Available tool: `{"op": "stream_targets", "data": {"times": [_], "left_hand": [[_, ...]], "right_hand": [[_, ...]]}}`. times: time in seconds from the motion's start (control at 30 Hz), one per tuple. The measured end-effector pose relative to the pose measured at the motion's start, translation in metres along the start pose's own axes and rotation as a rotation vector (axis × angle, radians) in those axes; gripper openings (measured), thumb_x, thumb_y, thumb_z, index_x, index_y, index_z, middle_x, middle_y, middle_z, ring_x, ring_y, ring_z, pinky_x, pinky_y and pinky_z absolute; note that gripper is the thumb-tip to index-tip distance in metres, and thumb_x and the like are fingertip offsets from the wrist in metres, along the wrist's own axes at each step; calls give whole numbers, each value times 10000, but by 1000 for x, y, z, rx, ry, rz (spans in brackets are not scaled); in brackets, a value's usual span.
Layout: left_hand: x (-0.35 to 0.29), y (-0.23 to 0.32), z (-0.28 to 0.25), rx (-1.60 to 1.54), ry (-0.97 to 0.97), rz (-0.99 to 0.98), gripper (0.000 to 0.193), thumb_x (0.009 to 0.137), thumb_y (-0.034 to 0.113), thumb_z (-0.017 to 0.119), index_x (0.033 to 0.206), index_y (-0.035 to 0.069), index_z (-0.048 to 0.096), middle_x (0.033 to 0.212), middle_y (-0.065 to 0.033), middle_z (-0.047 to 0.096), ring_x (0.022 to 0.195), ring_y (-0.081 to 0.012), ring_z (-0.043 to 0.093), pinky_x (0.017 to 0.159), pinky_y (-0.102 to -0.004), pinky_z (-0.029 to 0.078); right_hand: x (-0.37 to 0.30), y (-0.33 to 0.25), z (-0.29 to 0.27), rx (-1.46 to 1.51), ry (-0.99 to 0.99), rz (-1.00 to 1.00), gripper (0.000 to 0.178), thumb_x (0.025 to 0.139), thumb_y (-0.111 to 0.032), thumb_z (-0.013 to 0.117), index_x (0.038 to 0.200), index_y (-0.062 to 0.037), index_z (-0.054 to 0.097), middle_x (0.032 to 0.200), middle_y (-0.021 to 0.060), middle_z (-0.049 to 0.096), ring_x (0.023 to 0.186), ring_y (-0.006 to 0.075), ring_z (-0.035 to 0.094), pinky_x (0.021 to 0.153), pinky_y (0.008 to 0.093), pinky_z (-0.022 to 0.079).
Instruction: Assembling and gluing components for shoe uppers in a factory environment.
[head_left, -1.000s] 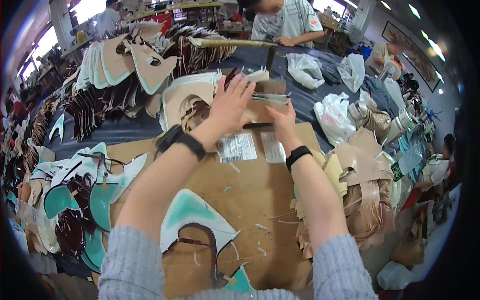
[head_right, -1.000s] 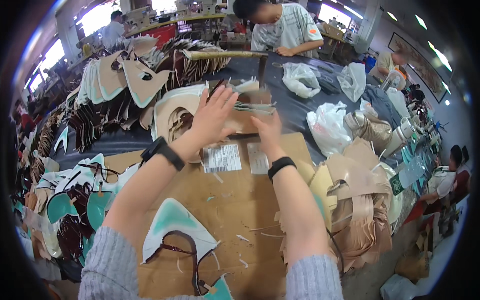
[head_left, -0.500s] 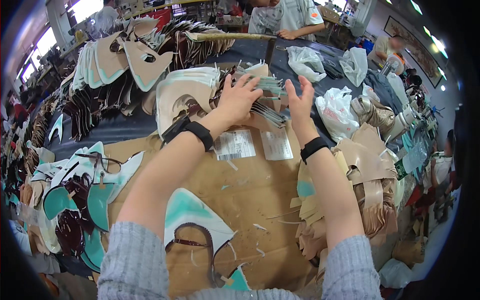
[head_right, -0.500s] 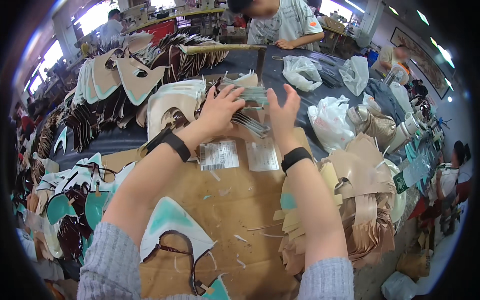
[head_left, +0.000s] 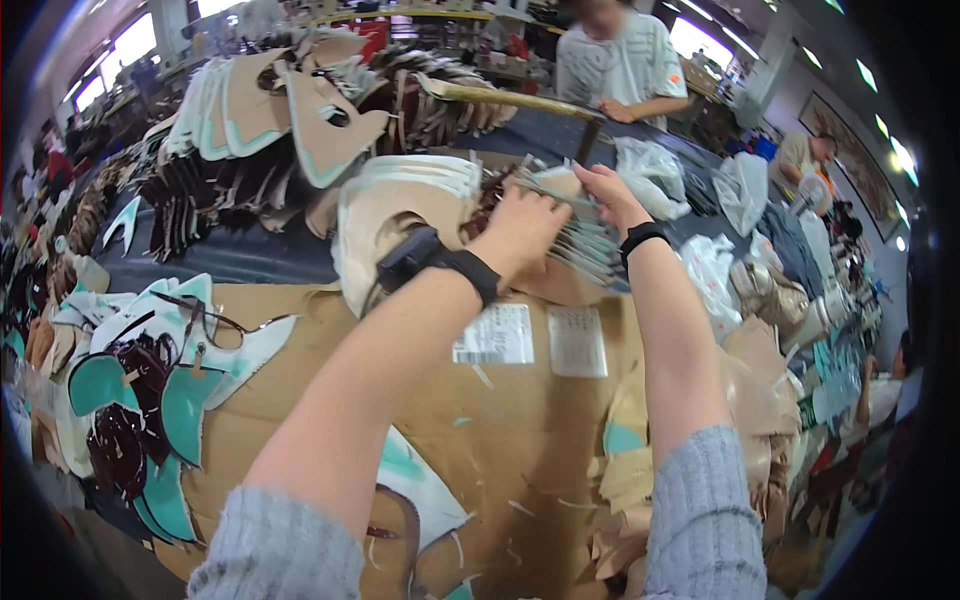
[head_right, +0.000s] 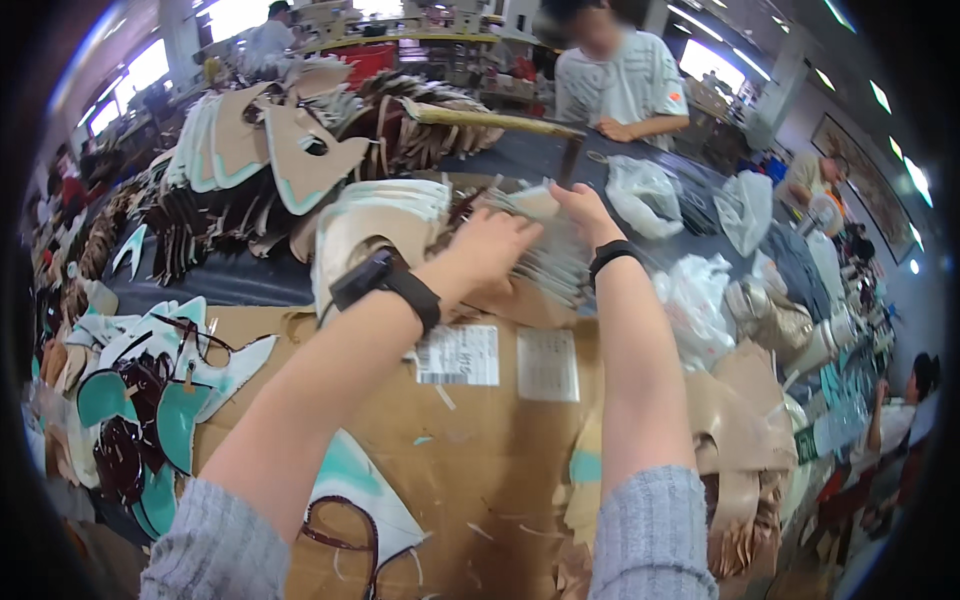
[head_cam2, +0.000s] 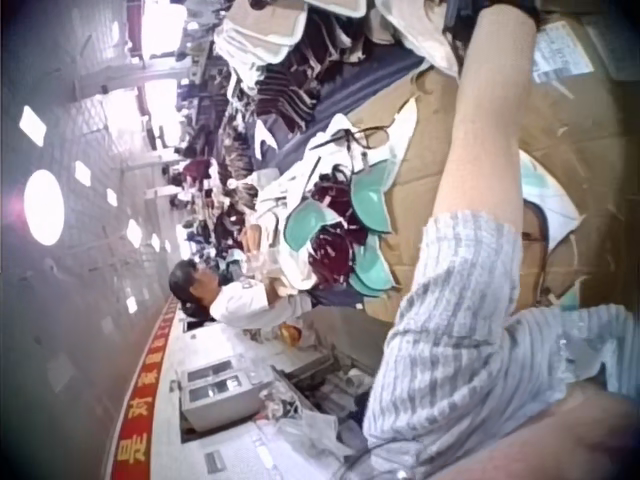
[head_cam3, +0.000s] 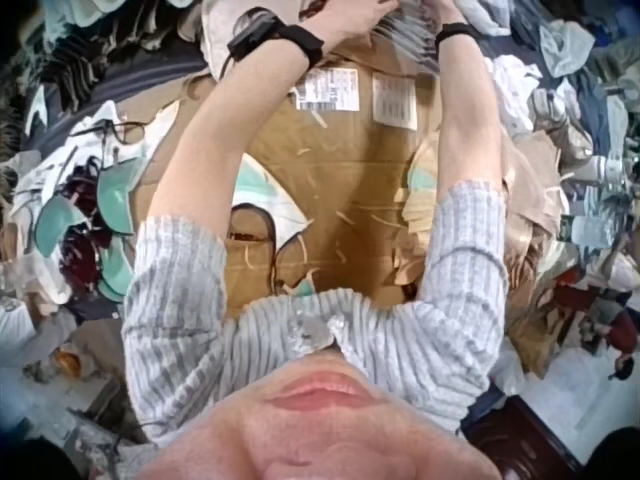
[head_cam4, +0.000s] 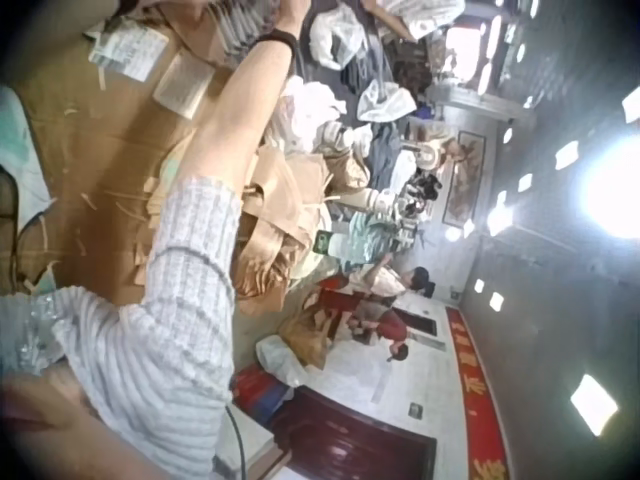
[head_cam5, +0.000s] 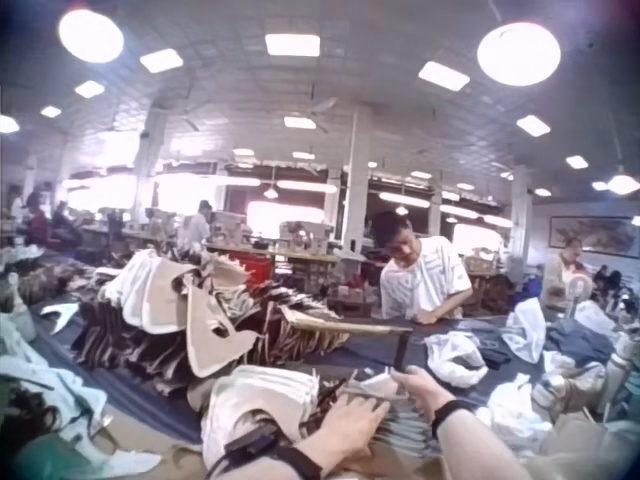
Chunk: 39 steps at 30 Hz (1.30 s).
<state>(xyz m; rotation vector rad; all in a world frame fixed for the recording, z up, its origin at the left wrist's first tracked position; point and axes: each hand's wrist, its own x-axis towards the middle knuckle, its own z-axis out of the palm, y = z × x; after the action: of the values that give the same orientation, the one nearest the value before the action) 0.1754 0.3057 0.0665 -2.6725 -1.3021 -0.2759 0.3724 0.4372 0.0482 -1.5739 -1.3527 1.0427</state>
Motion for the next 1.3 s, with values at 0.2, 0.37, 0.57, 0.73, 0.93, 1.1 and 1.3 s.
{"op": "stream_targets", "data": {"times": [0.2, 0.37, 0.57, 0.73, 0.93, 1.1, 1.3], "left_hand": [[-3, 11, 4, -10, 78, -11, 915, 566, 243, 827, 1350, 33, 406, 1271, -107, 514, 1202, -266, 483, 1026, -465, 348], [0, 10, 9, 150, 72, -36, 971, 566, 263, 829, 1384, 12, 371, 1327, -138, 469, 1266, -292, 420, 1061, -521, 296], [15, -24, -9, 32, -77, -116, 1213, 452, 461, 888, 1447, 72, 313, 1466, -151, 351, 1394, -322, 255, 1128, -545, 173], [17, -21, -3, -28, -182, -172, 1177, 442, 441, 884, 1431, 109, 338, 1302, -126, 468, 1266, -303, 410, 997, -484, 364], [11, -19, 0, -1, -37, -201, 1085, 476, 373, 837, 1407, 88, 356, 1282, -168, 478, 1218, -317, 454, 986, -502, 368], [6, -7, -2, 121, -105, -125, 1168, 511, 413, 841, 1468, 89, 255, 1462, -200, 338, 1353, -349, 333, 1053, -642, 234], [-16, 31, -57, 90, -157, -4, 1081, 602, 517, 773, 1466, 82, 289, 1511, -181, 287, 1415, -354, 217, 1110, -631, 131]], "right_hand": [[16, 0, -8, -416, -375, -370, 483, 847, -172, 696, 1276, -27, 528, 1083, 53, 619, 970, 129, 559, 856, 273, 453], [-10, 34, -30, -107, -556, -248, 293, 860, -50, 618, 1152, -29, 614, 948, 8, 657, 809, 80, 581, 724, 237, 467], [-50, 19, -36, 56, -490, -13, 322, 955, -311, 581, 1156, -61, 616, 979, -15, 660, 860, 65, 604, 773, 239, 491], [-76, -28, -19, -1, -362, 82, 507, 954, -506, 494, 1199, -72, 587, 1098, 36, 629, 953, 126, 579, 859, 288, 465], [-89, -11, 10, -975, -239, -662, 711, 892, -544, 483, 1435, -97, 383, 1452, 227, 366, 1364, 384, 298, 1114, 453, 248], [-106, -21, -16, -757, -183, -534, 728, 903, -537, 493, 1452, -81, 347, 1484, 266, 285, 1391, 428, 221, 1139, 461, 194], [-221, -111, -119, -950, 53, -824, 621, 931, -370, 533, 1452, -94, 338, 1477, 216, 322, 1383, 349, 271, 1135, 427, 220]]}}
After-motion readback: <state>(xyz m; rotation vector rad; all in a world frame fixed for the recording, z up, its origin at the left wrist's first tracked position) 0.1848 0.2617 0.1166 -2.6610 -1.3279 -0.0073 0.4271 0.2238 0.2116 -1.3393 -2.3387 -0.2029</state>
